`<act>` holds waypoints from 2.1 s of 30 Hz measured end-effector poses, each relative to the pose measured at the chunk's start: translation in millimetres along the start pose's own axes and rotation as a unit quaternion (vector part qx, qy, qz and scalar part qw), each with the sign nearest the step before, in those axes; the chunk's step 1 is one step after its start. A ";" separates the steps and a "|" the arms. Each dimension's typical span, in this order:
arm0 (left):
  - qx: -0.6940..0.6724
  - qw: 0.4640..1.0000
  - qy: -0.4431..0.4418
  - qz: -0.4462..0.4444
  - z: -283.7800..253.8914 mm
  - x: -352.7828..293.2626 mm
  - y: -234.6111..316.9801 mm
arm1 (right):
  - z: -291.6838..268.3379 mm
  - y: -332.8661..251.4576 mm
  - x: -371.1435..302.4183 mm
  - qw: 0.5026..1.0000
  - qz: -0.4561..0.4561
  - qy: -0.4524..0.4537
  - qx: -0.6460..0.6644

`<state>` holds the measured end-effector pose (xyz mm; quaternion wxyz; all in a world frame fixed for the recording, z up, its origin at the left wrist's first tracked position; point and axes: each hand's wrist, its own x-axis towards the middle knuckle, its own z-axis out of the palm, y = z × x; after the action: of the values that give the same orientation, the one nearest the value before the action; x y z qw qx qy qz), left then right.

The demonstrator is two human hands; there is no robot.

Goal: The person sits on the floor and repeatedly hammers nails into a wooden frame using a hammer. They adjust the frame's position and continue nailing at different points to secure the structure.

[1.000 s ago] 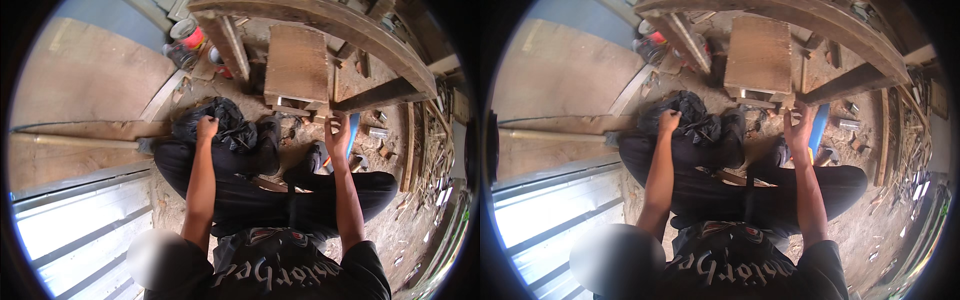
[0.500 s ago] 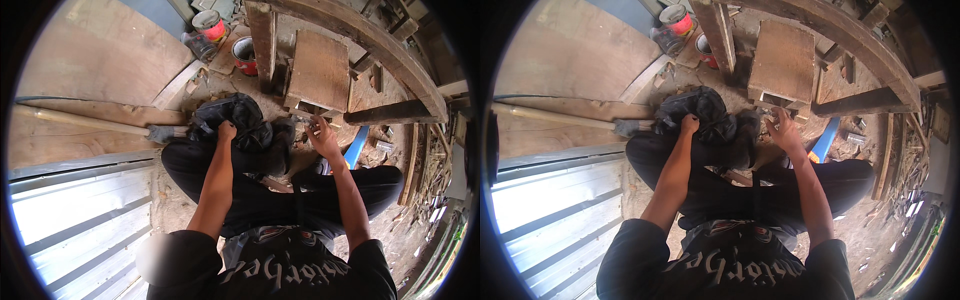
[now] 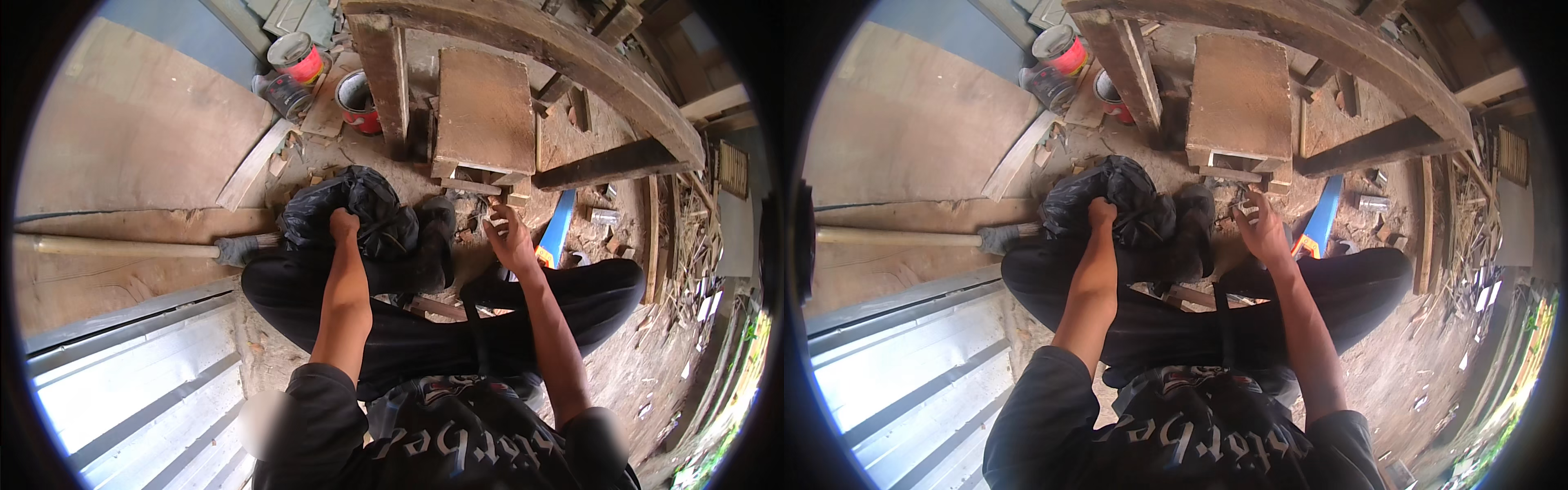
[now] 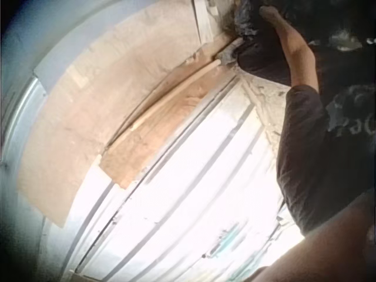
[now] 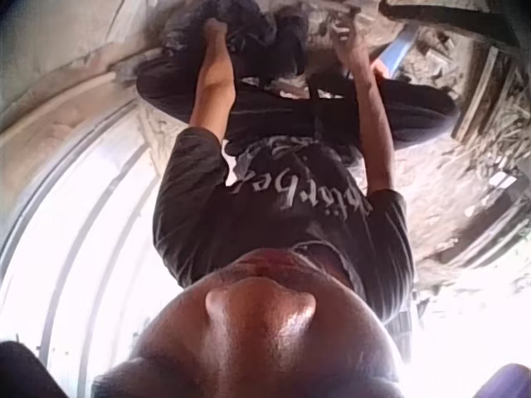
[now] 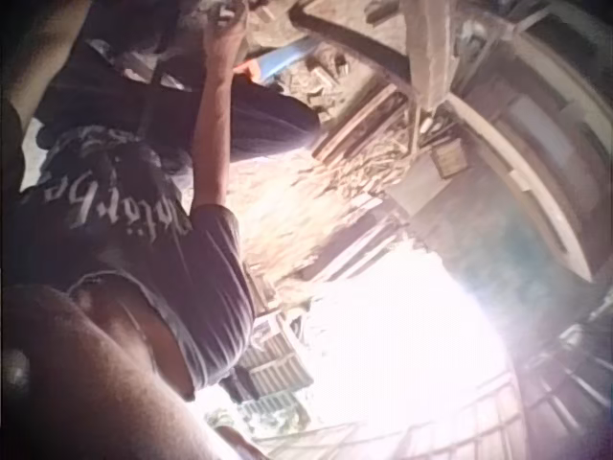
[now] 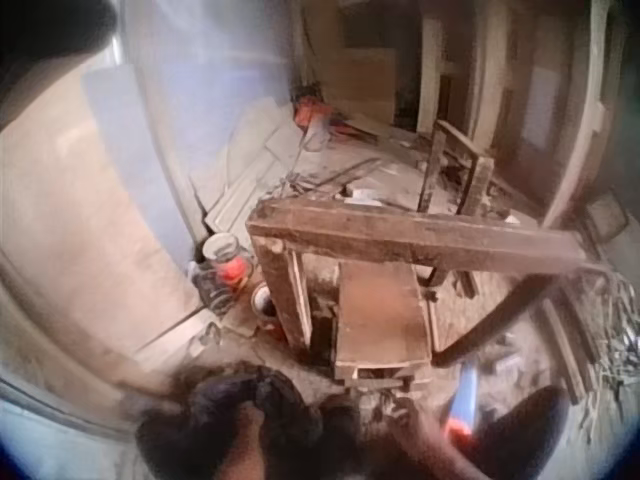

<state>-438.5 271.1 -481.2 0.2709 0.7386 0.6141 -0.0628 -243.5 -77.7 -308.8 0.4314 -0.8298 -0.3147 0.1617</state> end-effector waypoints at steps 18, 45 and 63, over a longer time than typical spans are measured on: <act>-0.566 0.754 -0.211 0.257 -79.9 -212.9 163.0 | -30.9 -40.1 4.2 0.964 0.054 0.028 0.259; -0.518 0.639 -0.450 0.348 -7.5 -441.2 335.7 | -154.0 233.3 -298.7 0.665 0.426 0.614 0.005; -0.528 0.610 -0.416 0.419 -64.1 -443.6 353.8 | -37.0 265.4 -195.4 0.821 0.322 0.463 -0.091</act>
<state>-226.4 -120.7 -124.0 0.8370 0.5393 -0.0143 0.0919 -268.4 -343.7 -505.2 0.3723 -0.8967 0.1934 -0.1412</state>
